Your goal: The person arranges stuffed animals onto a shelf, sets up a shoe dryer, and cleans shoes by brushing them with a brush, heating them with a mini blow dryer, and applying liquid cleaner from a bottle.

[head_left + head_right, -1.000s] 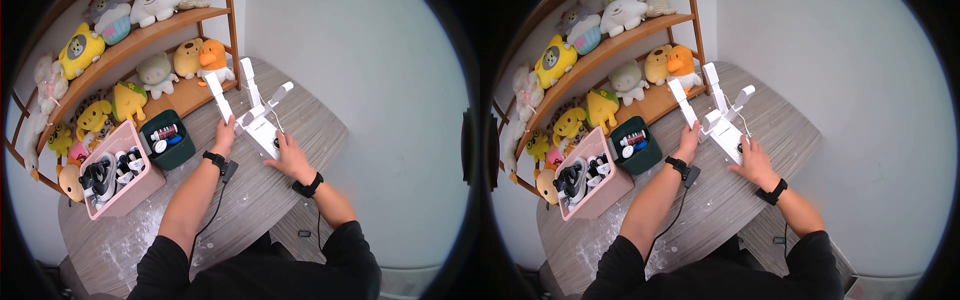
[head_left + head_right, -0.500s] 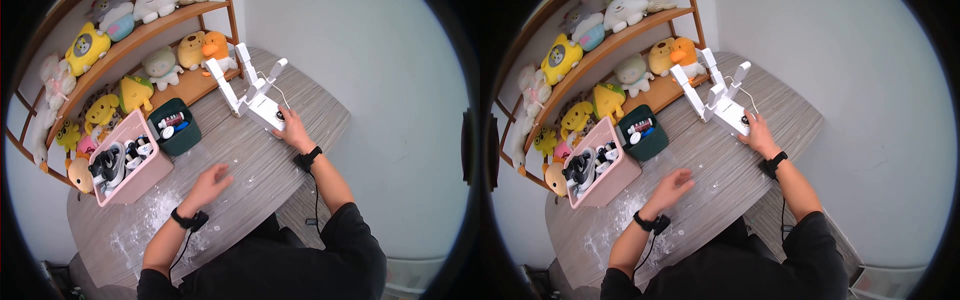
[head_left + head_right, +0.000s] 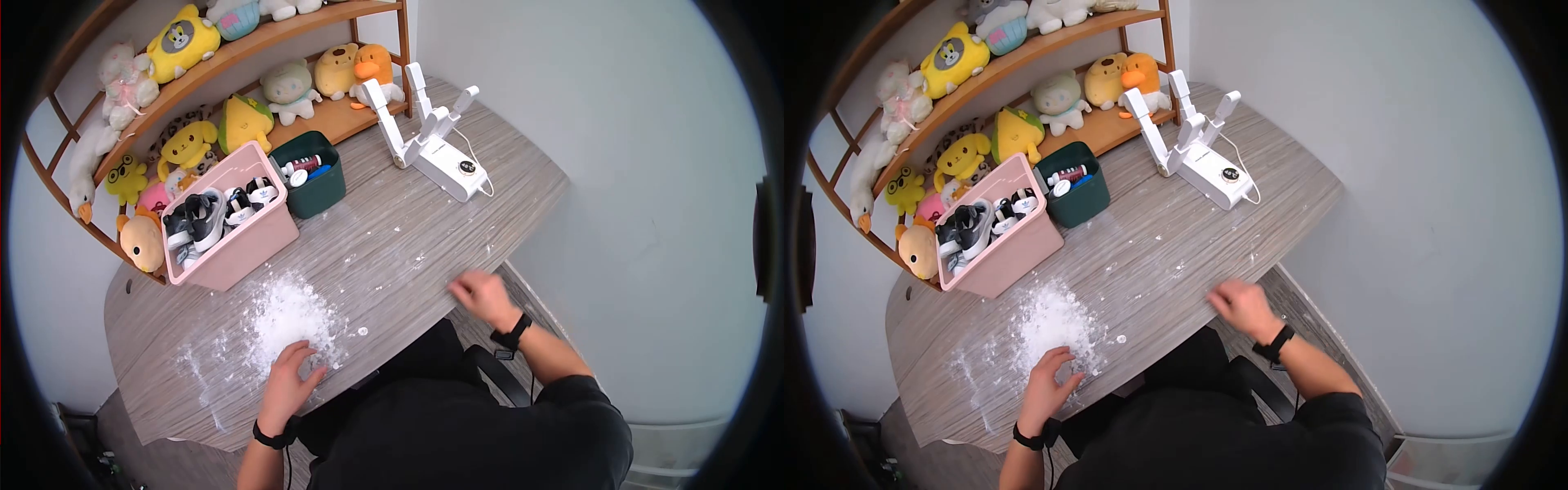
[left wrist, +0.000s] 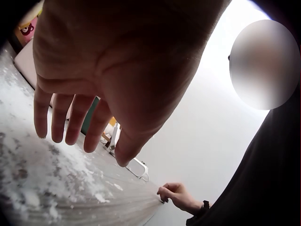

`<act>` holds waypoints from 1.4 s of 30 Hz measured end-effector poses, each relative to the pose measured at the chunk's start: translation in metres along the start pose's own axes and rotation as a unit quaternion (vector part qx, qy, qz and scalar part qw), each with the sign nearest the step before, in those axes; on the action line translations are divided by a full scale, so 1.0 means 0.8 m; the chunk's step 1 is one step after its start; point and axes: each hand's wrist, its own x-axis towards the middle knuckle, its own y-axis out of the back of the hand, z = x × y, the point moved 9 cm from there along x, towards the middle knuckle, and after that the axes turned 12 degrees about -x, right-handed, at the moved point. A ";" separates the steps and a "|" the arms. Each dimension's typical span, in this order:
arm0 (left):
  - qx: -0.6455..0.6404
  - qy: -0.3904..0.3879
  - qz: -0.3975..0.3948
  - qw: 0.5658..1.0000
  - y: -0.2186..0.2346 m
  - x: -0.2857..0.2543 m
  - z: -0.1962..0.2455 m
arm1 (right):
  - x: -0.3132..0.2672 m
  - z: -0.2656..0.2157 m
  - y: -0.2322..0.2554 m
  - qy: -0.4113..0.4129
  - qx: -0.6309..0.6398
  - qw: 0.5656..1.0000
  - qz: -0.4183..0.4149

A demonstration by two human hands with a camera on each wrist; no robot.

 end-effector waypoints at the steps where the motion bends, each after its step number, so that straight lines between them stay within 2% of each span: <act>1: 0.001 0.007 0.004 1.000 0.000 -0.009 -0.006 | -0.018 -0.020 -0.012 0.024 0.003 0.999 -0.033; 5: 0.010 -0.016 0.037 0.999 -0.013 -0.038 -0.020 | -0.038 -0.067 -0.003 0.046 0.012 0.999 0.013; 8: 0.069 -0.062 0.040 0.995 -0.026 -0.048 -0.011 | -0.021 -0.057 -0.016 -0.004 0.034 0.994 -0.107; 9: 0.074 -0.053 0.049 0.995 -0.030 -0.052 -0.009 | -0.014 -0.051 -0.014 -0.002 0.033 0.994 -0.104; 11: 0.080 -0.048 0.060 0.994 -0.034 -0.056 -0.012 | 0.009 -0.037 -0.001 0.035 0.014 0.999 -0.020; 13: 0.080 -0.065 0.077 0.992 -0.039 -0.060 -0.015 | 0.063 0.002 0.030 0.021 -0.008 0.995 0.097; 15: 0.076 -0.058 0.076 0.992 -0.043 -0.060 -0.019 | 0.137 0.069 0.057 -0.097 -0.001 0.990 0.101; 17: 0.083 -0.035 0.077 0.993 -0.043 -0.057 -0.021 | 0.204 0.132 0.063 -0.128 -0.068 0.983 0.112; 18: 0.086 -0.034 0.082 0.992 -0.043 -0.055 -0.020 | 0.228 0.144 0.065 -0.129 -0.068 0.983 0.113; 20: 0.088 -0.022 0.079 0.993 -0.041 -0.051 -0.015 | 0.257 0.179 0.040 -0.222 -0.132 0.966 -0.002; 21: 0.090 -0.012 0.076 0.993 -0.040 -0.049 -0.015 | 0.266 0.187 0.032 -0.222 -0.130 0.966 -0.005; 23: 0.089 -0.013 0.076 0.993 -0.038 -0.046 -0.018 | 0.274 0.207 0.004 -0.217 -0.156 0.962 -0.062; 24: 0.085 -0.017 0.078 0.993 -0.038 -0.046 -0.018 | 0.275 0.217 -0.002 -0.216 -0.156 0.962 -0.066; 26: 0.091 -0.019 0.078 0.993 -0.037 -0.043 -0.017 | 0.280 0.213 -0.011 -0.149 -0.152 0.972 -0.096; 30: 0.127 -0.041 0.074 0.988 -0.039 -0.036 -0.004 | 0.275 0.197 0.009 -0.101 -0.140 0.981 -0.084; 32: 0.126 -0.038 0.067 0.989 -0.040 -0.036 -0.004 | 0.282 0.197 -0.001 -0.068 -0.147 0.976 -0.145; 35: 0.123 -0.040 0.063 0.990 -0.038 -0.035 -0.002 | 0.284 0.199 -0.003 -0.032 -0.136 0.974 -0.176; 39: 0.122 -0.035 0.046 0.991 -0.037 -0.038 0.003 | 0.277 0.197 0.007 -0.053 -0.063 0.981 -0.176; 41: 0.123 -0.039 0.051 0.990 -0.035 -0.037 -0.002 | 0.264 0.204 0.018 -0.136 -0.100 0.976 -0.140; 42: 0.123 -0.041 0.046 0.990 -0.038 -0.041 -0.003 | 0.261 0.209 0.001 -0.110 -0.104 0.972 -0.180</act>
